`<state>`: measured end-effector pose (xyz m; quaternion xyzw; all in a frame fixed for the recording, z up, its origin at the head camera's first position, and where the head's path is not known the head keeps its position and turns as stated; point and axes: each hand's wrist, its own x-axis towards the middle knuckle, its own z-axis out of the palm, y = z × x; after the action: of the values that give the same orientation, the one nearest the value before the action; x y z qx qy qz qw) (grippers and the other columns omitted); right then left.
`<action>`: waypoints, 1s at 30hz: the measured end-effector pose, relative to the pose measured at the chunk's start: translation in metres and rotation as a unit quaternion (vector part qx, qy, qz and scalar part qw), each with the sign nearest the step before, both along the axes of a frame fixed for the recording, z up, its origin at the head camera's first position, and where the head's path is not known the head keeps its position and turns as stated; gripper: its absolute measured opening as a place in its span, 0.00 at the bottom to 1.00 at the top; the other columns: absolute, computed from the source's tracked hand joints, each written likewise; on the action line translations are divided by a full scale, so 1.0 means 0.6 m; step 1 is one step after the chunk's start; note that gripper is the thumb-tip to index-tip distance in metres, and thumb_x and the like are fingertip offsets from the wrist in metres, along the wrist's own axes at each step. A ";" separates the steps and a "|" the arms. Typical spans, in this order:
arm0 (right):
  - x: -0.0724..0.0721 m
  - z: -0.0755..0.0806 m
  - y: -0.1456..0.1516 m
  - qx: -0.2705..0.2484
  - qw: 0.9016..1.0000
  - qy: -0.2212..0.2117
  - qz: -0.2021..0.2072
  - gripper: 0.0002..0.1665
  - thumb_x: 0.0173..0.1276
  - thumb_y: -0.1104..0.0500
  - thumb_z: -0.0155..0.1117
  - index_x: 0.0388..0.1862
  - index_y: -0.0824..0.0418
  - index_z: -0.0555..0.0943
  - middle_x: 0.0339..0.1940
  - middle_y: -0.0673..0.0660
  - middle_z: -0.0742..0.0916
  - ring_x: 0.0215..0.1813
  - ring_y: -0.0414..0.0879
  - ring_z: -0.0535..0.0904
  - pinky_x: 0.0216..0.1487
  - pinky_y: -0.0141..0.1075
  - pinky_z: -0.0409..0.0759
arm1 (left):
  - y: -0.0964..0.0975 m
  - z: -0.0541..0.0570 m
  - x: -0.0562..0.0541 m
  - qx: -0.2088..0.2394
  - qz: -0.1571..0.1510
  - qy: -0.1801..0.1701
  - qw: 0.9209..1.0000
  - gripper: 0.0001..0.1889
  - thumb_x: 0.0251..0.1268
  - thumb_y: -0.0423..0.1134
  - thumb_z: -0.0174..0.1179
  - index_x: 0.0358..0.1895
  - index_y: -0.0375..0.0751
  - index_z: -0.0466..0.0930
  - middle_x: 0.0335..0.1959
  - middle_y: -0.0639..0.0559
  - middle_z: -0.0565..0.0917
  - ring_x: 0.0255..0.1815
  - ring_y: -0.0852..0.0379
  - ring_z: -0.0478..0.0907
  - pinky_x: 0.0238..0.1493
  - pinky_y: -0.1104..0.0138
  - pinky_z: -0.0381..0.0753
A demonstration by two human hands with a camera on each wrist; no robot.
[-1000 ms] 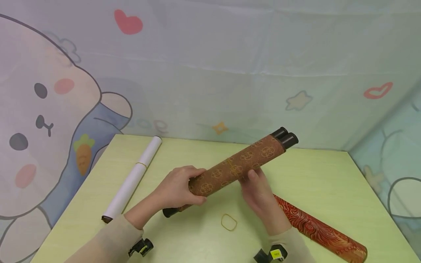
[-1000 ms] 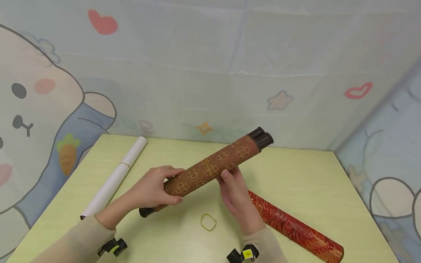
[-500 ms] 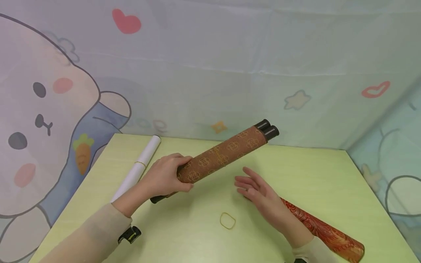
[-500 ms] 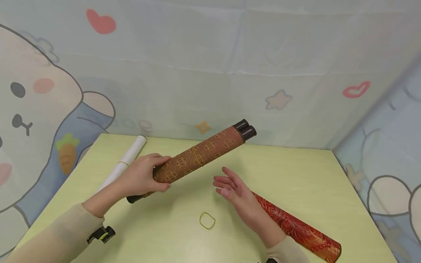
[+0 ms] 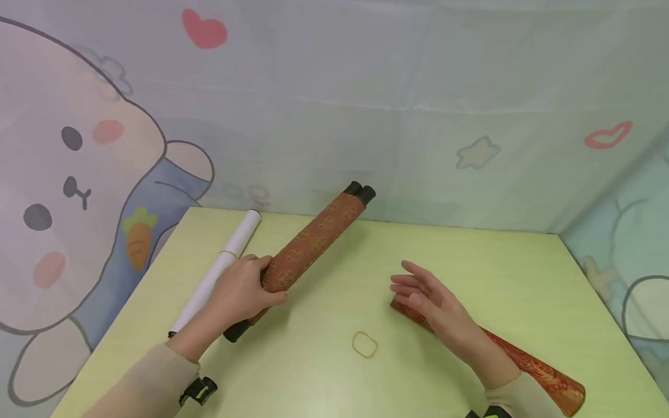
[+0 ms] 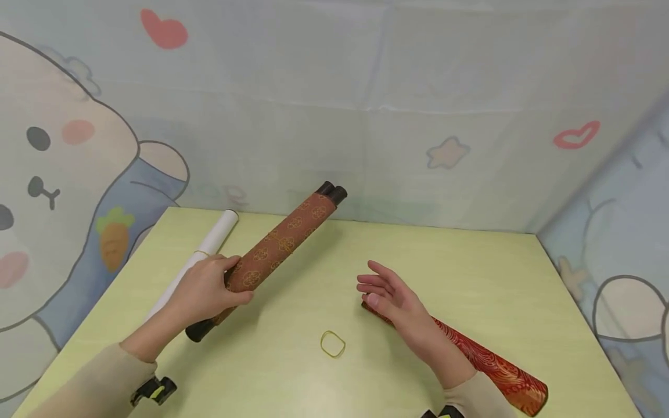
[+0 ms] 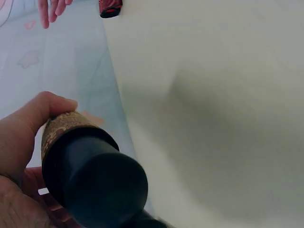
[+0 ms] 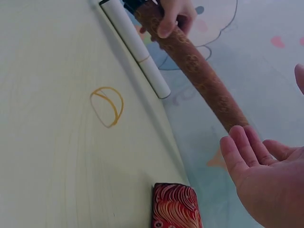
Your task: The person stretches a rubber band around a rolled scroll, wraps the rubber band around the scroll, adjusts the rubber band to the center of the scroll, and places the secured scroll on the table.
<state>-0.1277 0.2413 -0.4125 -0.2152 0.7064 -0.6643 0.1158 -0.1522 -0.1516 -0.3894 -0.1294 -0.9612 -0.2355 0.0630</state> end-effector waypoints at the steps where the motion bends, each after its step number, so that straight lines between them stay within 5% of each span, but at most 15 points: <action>1: -0.001 0.000 0.001 0.005 1.000 0.004 -0.004 0.34 0.88 0.63 0.49 0.87 0.61 0.56 0.76 0.66 0.74 0.72 0.45 0.80 0.72 0.32 0.75 | -0.006 -0.005 0.002 -0.006 0.012 -0.003 1.000 0.30 0.51 0.48 0.78 0.55 0.33 0.86 0.36 0.46 0.83 0.34 0.51 0.79 0.32 0.56 0.80; 10: -0.007 -0.001 0.007 0.040 0.999 0.012 -0.018 0.36 0.87 0.61 0.52 0.88 0.60 0.55 0.76 0.61 0.75 0.74 0.50 0.78 0.69 0.27 0.75 | -0.057 -0.046 0.023 -0.041 0.092 -0.030 0.994 0.28 0.51 0.49 0.75 0.50 0.31 0.83 0.37 0.42 0.81 0.34 0.46 0.81 0.33 0.51 0.81; 16: -0.006 -0.011 0.013 0.067 0.997 0.007 -0.029 0.37 0.86 0.61 0.54 0.88 0.57 0.56 0.78 0.64 0.73 0.75 0.51 0.76 0.67 0.27 0.76 | -0.071 -0.063 0.035 -0.053 0.108 -0.023 0.992 0.23 0.51 0.49 0.76 0.38 0.32 0.81 0.33 0.43 0.79 0.30 0.46 0.79 0.30 0.50 0.81; 30: -0.008 -0.014 0.034 0.116 0.991 0.029 -0.054 0.39 0.85 0.58 0.59 0.88 0.54 0.57 0.78 0.65 0.73 0.77 0.70 0.68 0.63 0.32 0.81 | -0.079 -0.087 0.043 -0.067 0.150 -0.047 0.985 0.30 0.54 0.50 0.76 0.43 0.22 0.80 0.35 0.33 0.80 0.30 0.37 0.81 0.31 0.45 0.83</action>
<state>-0.1325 0.2615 -0.4209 -0.1810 0.7927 -0.5762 0.0829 -0.1266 -0.1988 -0.4416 0.0233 -0.9852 -0.1642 0.0435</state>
